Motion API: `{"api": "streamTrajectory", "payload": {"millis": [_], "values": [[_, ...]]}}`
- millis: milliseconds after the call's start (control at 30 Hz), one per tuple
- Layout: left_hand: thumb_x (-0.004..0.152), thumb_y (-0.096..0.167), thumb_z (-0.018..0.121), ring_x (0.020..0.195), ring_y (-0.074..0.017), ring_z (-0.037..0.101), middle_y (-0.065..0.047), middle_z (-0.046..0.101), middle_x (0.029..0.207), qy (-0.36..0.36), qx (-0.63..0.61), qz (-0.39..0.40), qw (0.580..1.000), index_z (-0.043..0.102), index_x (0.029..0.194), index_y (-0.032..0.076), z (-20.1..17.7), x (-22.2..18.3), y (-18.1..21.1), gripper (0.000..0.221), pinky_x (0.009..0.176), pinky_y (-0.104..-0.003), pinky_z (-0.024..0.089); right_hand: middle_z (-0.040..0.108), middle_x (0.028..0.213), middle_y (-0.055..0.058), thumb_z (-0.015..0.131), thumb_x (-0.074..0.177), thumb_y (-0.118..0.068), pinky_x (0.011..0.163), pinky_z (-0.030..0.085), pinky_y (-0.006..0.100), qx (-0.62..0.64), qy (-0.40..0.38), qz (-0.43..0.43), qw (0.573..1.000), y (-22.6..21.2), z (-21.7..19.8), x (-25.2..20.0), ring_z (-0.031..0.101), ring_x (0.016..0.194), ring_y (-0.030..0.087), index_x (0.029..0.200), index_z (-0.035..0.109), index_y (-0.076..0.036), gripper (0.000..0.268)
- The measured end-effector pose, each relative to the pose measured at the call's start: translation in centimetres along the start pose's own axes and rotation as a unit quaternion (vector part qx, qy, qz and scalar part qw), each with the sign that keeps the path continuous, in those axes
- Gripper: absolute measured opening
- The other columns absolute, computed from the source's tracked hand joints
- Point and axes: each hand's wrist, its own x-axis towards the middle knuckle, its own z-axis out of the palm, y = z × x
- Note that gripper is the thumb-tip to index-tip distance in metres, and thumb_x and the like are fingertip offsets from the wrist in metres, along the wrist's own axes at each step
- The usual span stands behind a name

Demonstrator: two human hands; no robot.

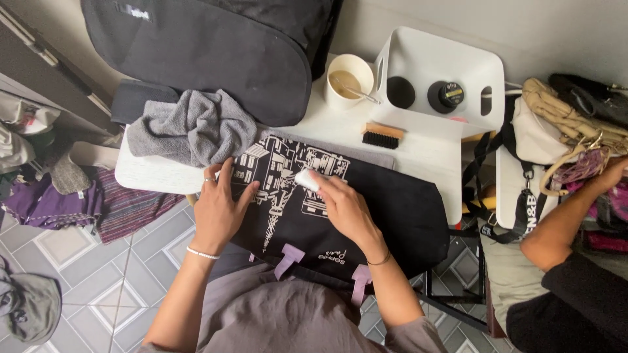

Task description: Cleaning a black tote bag by scrubbing it with a cleaning block and then brushing it.

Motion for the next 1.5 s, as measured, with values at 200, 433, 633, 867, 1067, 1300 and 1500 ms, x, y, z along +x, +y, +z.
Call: {"api": "streamTrajectory", "payload": {"millis": [200, 433, 633, 867, 1067, 1300, 1500], "values": [[0.096, 0.057, 0.061, 0.116, -0.0516, 0.062, -0.021, 0.047, 0.132, 0.004, -0.008, 0.006, 1.0, 0.048, 0.148, 0.005, -0.2, -0.2, 0.2, 0.075, 0.088, -0.062, 0.056, 0.069, 0.099, 0.006, 0.053, 0.102, -0.022, 0.071, 0.06, 0.039, -0.002, 0.002, 0.0, 1.0, 1.6, 0.4, -0.4, 0.072, 0.092, 0.032, 0.145, 0.059, -0.03, 0.045], [0.096, 0.055, 0.063, 0.115, -0.0531, 0.062, -0.023, 0.047, 0.132, 0.018, -0.003, 0.013, 1.0, 0.049, 0.147, 0.003, 0.0, -0.4, 0.2, 0.074, 0.09, -0.063, 0.054, 0.065, 0.106, 0.018, 0.046, 0.105, -0.016, 0.073, 0.058, 0.048, -0.015, 0.081, 0.032, 0.996, 1.3, 0.5, -0.5, 0.068, 0.095, 0.04, 0.151, 0.051, -0.017, 0.047], [0.096, 0.053, 0.064, 0.116, -0.0537, 0.062, -0.023, 0.047, 0.133, 0.008, -0.026, 0.0, 1.0, 0.049, 0.147, 0.003, 0.9, 0.0, -0.2, 0.073, 0.093, -0.064, 0.053, 0.063, 0.097, 0.015, 0.05, 0.102, -0.012, 0.067, 0.059, 0.049, -0.032, 0.113, 0.042, 0.992, 1.6, 0.4, -0.5, 0.068, 0.087, 0.039, 0.15, 0.052, -0.019, 0.049], [0.094, 0.055, 0.065, 0.115, -0.0568, 0.06, -0.022, 0.046, 0.135, -0.003, -0.02, -0.005, 1.0, 0.046, 0.148, 0.006, 1.1, 0.4, -0.6, 0.075, 0.093, -0.067, 0.052, 0.063, 0.091, 0.011, 0.051, 0.102, -0.016, 0.063, 0.059, 0.047, -0.034, 0.118, 0.037, 0.992, 2.7, 0.3, -0.5, 0.069, 0.083, 0.036, 0.147, 0.056, -0.021, 0.045], [0.094, 0.055, 0.065, 0.115, -0.0558, 0.061, -0.021, 0.046, 0.134, -0.01, -0.022, -0.016, 1.0, 0.048, 0.147, 0.007, 1.0, 0.2, -0.3, 0.073, 0.092, -0.065, 0.053, 0.063, 0.09, 0.006, 0.052, 0.102, -0.02, 0.065, 0.06, 0.042, -0.007, 0.085, 0.05, 0.995, 2.8, 0.2, -1.2, 0.07, 0.082, 0.032, 0.147, 0.057, -0.027, 0.046], [0.093, 0.055, 0.068, 0.111, -0.0573, 0.062, -0.022, 0.046, 0.132, -0.015, -0.032, -0.021, 0.999, 0.049, 0.145, 0.005, 0.7, 0.7, -0.4, 0.075, 0.091, -0.066, 0.053, 0.062, 0.089, 0.01, 0.052, 0.101, -0.021, 0.066, 0.059, 0.049, -0.025, 0.088, 0.075, 0.993, 1.2, 0.3, -1.9, 0.069, 0.084, 0.037, 0.147, 0.056, -0.029, 0.047], [0.092, 0.055, 0.069, 0.11, -0.0563, 0.063, -0.022, 0.048, 0.13, -0.02, -0.05, -0.019, 0.998, 0.05, 0.142, 0.004, 0.4, 1.0, -0.4, 0.074, 0.091, -0.064, 0.054, 0.066, 0.089, 0.003, 0.054, 0.1, -0.026, 0.064, 0.06, 0.04, 0.004, 0.054, 0.059, 0.997, 1.3, 0.1, -2.1, 0.071, 0.081, 0.031, 0.141, 0.062, -0.033, 0.043]]}}
